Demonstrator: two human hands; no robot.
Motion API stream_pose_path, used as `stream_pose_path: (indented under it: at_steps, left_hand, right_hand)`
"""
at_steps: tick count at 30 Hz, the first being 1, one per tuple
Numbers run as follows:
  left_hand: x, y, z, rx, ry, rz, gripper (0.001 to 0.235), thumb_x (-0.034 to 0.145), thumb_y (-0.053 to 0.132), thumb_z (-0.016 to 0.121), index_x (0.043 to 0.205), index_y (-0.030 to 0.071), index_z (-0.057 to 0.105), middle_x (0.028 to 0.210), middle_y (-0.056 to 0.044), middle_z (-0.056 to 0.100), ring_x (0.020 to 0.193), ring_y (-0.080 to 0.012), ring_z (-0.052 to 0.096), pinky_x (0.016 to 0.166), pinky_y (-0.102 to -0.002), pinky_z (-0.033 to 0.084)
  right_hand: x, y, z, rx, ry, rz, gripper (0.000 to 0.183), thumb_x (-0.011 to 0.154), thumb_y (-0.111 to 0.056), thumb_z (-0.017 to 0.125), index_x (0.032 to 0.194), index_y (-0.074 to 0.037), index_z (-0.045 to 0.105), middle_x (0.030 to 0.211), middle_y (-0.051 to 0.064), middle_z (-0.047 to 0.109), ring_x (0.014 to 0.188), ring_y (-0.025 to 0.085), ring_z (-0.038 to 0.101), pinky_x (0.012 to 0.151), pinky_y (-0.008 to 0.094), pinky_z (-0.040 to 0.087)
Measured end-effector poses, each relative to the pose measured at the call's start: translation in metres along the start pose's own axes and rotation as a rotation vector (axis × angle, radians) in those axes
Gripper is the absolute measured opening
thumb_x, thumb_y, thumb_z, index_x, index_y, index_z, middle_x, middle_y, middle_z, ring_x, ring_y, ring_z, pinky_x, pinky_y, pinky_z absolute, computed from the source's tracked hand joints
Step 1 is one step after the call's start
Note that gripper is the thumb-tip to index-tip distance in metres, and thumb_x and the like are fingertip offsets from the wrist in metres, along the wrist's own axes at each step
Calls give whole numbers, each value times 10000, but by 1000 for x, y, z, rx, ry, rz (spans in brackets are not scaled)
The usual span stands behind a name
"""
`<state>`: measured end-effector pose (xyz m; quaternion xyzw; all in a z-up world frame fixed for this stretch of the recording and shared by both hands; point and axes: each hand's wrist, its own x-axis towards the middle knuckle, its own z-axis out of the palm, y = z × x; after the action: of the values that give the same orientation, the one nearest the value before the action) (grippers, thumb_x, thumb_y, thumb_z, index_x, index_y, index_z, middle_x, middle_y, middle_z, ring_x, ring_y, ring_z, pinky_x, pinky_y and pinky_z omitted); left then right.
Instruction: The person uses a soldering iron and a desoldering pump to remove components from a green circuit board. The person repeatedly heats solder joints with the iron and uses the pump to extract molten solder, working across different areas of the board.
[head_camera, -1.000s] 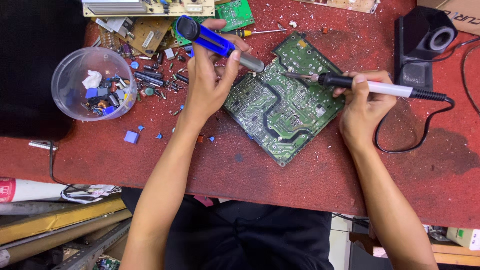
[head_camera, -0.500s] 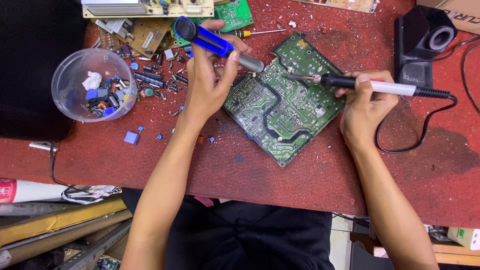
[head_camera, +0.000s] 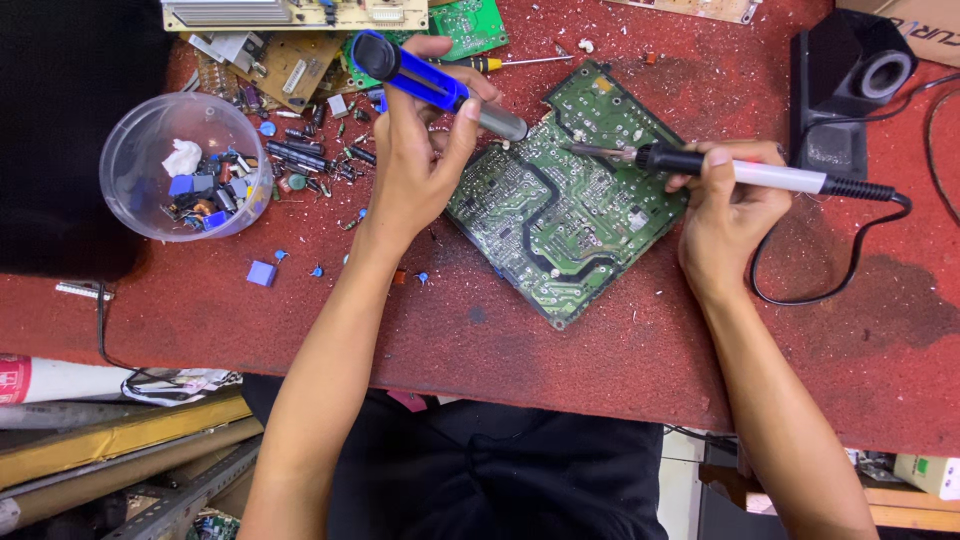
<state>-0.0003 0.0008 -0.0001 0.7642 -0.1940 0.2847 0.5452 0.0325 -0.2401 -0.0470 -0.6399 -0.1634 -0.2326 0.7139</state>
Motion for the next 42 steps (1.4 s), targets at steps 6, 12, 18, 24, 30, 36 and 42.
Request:
stream_pose_path:
  at_steps: [6,12,18,24,30,36,42]
  left_hand:
    - [1,-2,2,6,13,38,254,934,139,398,1133,97,246,928,-98,574,763,-180,644,588,-212,545]
    - [0,-5,3,36,-4,59,265,924,112,404,1131,95,240,946,-80,580,714,-165,646,505,-189,500]
    - [-1,-1,0,38,-59,66,286,909,59,416,1119,33,223,1006,-109,509,877,-188,584,732,-245,567]
    - [-3,-27,4,144,73,183,155,851,67,292,1003,78,264,830,-98,424,785,-213,534,719,-326,489]
    - [12,0,-16,529,-77,249,238,820,37,517,995,-76,402,894,-202,481,815,-316,499,755,-398,418]
    - [61,-21,13,654,-457,20,116,795,61,542,862,-13,483,762,-134,497,660,-326,529,498,-438,434]
    - [95,-54,59,498,-776,-303,166,807,138,557,940,42,538,811,-95,566,699,-218,563,651,-351,448]
  right_hand:
    - [1,3,0,22,15,20,187,874,-190,515,829,-37,417,795,170,530,552,193,512,519,259,442]
    - [10,7,-11,153,199,18,138,869,-183,522,875,-61,458,914,72,505,552,131,474,521,207,429]
    - [17,6,-28,-17,171,-191,321,892,-253,516,1013,42,486,1030,143,495,513,179,431,446,221,332]
    - [15,-6,-21,-202,99,-215,248,920,-148,520,1074,43,481,1000,131,471,681,211,547,615,256,445]
    - [15,-5,-18,-150,168,-121,262,893,-195,542,1042,17,503,761,127,528,638,160,541,616,229,458]
    - [25,-6,-30,-102,335,-161,231,865,-215,570,993,-27,526,825,101,551,625,154,556,542,203,406]
    - [41,-11,-54,-89,461,-355,218,878,-150,536,985,39,528,924,150,527,579,215,503,552,283,452]
